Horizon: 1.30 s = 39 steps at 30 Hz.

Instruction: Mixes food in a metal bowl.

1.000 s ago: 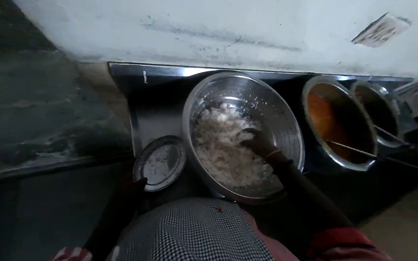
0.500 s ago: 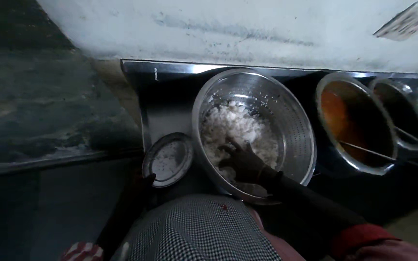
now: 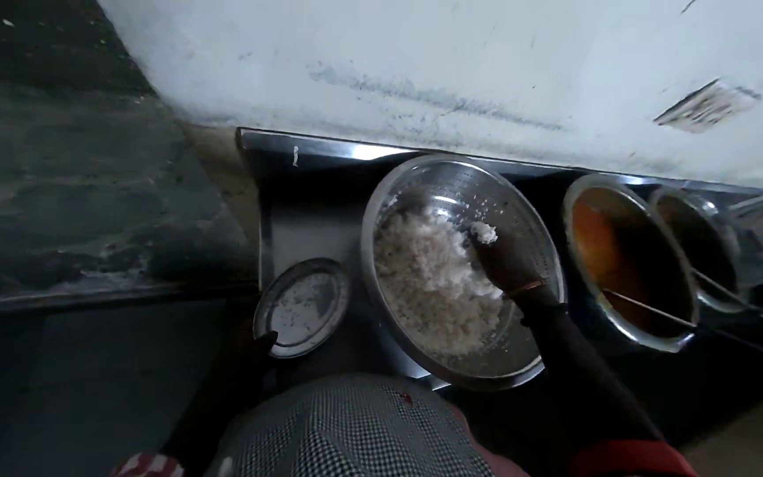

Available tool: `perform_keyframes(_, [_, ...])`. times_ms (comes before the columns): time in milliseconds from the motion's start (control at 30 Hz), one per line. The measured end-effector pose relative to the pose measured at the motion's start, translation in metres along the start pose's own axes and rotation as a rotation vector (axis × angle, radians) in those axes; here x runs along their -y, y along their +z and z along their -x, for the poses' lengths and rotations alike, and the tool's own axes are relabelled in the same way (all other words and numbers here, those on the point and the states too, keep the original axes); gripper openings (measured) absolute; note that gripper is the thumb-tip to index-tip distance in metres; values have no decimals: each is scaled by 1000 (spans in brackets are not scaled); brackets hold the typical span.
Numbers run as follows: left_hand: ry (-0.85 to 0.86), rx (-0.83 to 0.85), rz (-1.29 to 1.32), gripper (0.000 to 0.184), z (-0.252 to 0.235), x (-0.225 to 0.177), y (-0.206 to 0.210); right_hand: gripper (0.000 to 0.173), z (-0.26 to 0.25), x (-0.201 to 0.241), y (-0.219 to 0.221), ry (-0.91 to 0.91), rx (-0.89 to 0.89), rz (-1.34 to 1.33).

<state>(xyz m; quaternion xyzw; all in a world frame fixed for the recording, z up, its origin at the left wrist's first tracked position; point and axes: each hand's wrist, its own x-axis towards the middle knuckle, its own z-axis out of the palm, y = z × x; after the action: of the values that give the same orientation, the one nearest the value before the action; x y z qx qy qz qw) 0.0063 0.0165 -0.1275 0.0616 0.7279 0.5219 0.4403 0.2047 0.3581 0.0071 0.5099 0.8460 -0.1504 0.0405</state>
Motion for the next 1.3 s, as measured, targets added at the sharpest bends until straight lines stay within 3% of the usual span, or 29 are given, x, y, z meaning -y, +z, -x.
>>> perform_keyframes(200, [42, 10, -128, 55, 1, -3, -1, 42, -40, -6, 29, -86, -103, 6])
perform_keyframes(300, [30, 1, -102, 56, -1, -4, -1, 39, -65, -1, 71, -294, 103, 43])
perform_keyframes(367, [24, 12, -66, 57, -2, -3, -2, 35, -73, 8, 87, -377, 125, 97])
perform_keyframes(533, [10, 22, -25, 53, 0, -3, 0, 35, -86, 13, 31, -189, 51, -32])
perform_keyframes(667, [-21, 1, -61, 53, 2, -6, 1, 54, -82, -2, 1, -41, -83, -124])
perform_keyframes(767, [-33, -25, -142, 55, -5, -6, 1, 48, -83, -27, 18, -76, -92, -209])
perform_keyframes(900, [0, -8, -81, 54, -7, -6, -2, 55, -57, -35, 61, -272, 273, -111])
perform_keyframes(1000, [49, 36, -67, 58, -2, -6, -4, 37, -46, -42, 56, -252, 211, -29])
perform_keyframes(1067, [49, 44, -79, 57, -2, -8, -2, 42, -46, -53, 44, -146, 155, 42])
perform_keyframes(1200, [-45, -19, -154, 52, -7, -6, 0, 54, -32, -43, 13, 36, 83, -114])
perform_keyframes(1300, [7, 4, -110, 53, -7, -6, 1, 65, -26, -40, 6, 101, -12, -187])
